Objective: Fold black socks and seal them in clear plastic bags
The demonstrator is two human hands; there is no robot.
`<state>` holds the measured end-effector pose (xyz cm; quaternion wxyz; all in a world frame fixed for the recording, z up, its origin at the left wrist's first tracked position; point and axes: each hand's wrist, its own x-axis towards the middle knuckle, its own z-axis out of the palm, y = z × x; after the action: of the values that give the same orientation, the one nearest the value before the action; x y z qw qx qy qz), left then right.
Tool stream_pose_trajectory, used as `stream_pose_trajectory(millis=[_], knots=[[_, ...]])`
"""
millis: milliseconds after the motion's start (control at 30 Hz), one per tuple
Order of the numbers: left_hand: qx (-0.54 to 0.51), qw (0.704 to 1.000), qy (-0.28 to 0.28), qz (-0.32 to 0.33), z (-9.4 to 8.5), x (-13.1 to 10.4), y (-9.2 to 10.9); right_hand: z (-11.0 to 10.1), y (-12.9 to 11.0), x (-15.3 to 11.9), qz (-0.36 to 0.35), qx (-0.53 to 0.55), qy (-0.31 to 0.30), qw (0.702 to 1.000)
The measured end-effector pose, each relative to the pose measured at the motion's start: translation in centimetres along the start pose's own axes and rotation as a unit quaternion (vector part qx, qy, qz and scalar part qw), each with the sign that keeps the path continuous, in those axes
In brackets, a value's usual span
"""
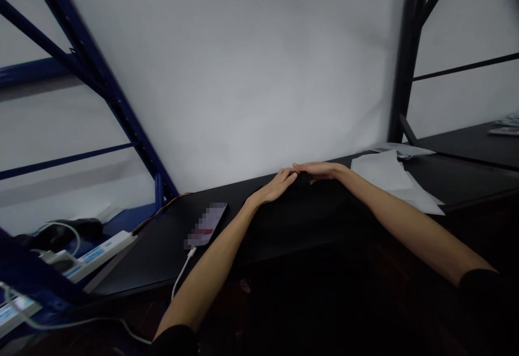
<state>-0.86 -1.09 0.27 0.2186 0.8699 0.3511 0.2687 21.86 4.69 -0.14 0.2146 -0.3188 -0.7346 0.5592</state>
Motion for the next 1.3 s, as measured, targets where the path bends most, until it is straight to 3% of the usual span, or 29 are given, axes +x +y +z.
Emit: stream_pose_trajectory(millis=[367,500,667,800,967,1167,1300], knots=[[0.018,0.998,-0.056,0.037,-1.4,0.0,-2.9,-0.7,-0.3,0.0,-0.020,0.051,0.006,0.998],[0.005,0.996,-0.040,0.075,-1.4,0.0,-2.2,-0.8,-0.3,0.0,-0.016,0.109,0.013,0.994],[-0.011,0.997,0.013,0.078,-1.7,0.1,-1.1,-0.7,-1.0,-0.5,-0.029,0.153,0.034,0.987],[-0.058,0.996,0.045,0.045,-1.9,0.2,-1.3,-0.6,-1.6,-1.0,-0.054,0.186,0.037,0.980],[-0.142,0.989,0.034,0.000,-2.0,0.2,-1.5,-1.2,-1.5,-0.8,-0.097,0.171,0.032,0.980],[-0.184,0.981,-0.031,-0.050,-2.4,-0.3,-0.5,-1.4,-1.3,-0.6,-0.053,0.121,0.053,0.990],[-0.185,0.978,-0.021,-0.097,-2.0,-0.3,0.0,-0.8,-1.4,-0.6,-0.041,0.142,0.053,0.988]])
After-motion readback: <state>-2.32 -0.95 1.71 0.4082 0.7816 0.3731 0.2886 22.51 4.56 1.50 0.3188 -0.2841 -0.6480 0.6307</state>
